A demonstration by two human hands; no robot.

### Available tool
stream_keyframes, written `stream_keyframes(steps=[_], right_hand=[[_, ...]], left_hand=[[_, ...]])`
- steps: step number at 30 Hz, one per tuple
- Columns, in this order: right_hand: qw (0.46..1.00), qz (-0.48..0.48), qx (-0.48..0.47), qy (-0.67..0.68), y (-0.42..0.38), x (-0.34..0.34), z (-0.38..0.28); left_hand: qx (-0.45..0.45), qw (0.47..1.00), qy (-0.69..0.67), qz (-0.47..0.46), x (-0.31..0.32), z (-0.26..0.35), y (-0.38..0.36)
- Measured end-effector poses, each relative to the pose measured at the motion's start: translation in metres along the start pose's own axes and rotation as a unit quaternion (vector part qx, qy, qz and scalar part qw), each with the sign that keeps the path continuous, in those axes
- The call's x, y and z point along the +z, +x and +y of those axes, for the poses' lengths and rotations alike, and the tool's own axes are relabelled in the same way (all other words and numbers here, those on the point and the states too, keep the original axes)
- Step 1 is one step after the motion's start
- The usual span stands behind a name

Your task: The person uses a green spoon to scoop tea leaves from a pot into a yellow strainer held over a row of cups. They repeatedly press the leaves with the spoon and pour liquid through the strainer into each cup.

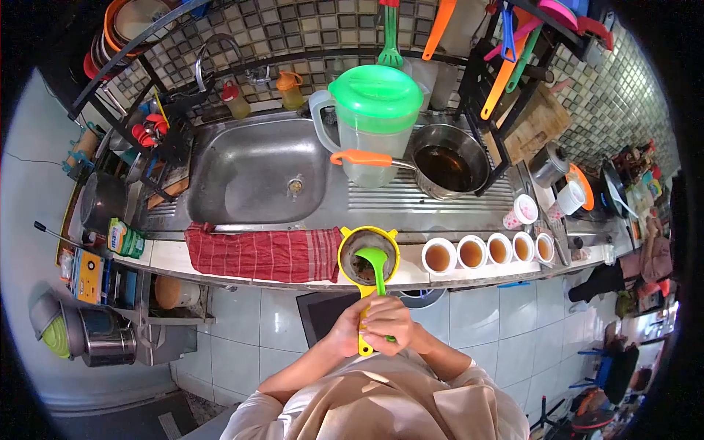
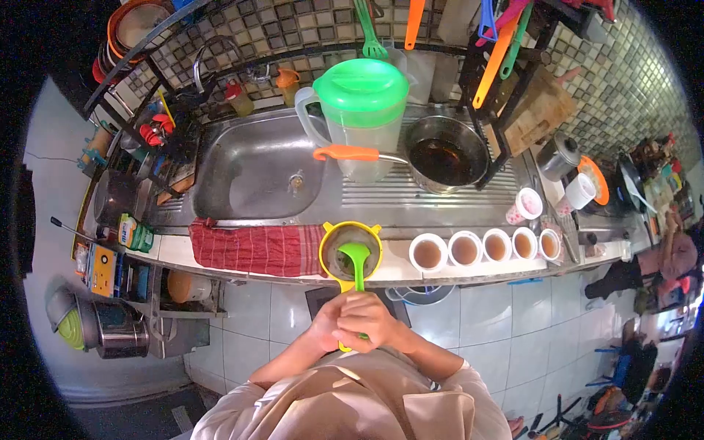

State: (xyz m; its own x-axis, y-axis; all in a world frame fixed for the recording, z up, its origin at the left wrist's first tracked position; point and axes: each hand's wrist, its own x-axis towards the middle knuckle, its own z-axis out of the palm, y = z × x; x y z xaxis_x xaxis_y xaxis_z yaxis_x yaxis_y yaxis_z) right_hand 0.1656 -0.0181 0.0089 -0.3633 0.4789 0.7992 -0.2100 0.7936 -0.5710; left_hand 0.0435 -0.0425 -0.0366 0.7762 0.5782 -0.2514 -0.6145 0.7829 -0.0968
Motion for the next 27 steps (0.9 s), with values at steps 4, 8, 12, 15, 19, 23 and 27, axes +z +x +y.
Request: stream_keyframes(steps=[4,8,12,15,19,23,27], right_hand=[[1.000,0.000,0.003,0.008,-0.005,0.001,0.004],[0.999,-0.046,0.017,-0.016,-0.004,0.002,0.003],[0.994,-0.092,0.022,-0.061,-0.001,0.008,0.000],[0.993,-0.090,0.028,-0.066,-0.004,0.012,-0.001],[0.995,-0.069,0.017,-0.074,-0.005,0.016,0.001],[0.991,-0.092,0.019,-0.094,-0.007,0.017,0.000],[0.993,-0.075,0.014,-0.089,-0.011,0.016,0.002]], left_hand=[[-0.007,1.000,0.007,0.015,0.012,0.001,-0.003],[0.016,0.999,0.034,0.030,0.025,0.003,-0.005],[0.055,0.988,0.048,0.138,0.028,0.001,-0.001],[0.046,0.994,0.035,0.097,0.018,0.003,-0.001],[0.043,0.993,0.042,0.100,0.012,0.001,-0.001],[0.065,0.988,0.063,0.129,0.000,0.002,0.004],[0.073,0.989,0.051,0.117,0.007,0.000,0.004]])
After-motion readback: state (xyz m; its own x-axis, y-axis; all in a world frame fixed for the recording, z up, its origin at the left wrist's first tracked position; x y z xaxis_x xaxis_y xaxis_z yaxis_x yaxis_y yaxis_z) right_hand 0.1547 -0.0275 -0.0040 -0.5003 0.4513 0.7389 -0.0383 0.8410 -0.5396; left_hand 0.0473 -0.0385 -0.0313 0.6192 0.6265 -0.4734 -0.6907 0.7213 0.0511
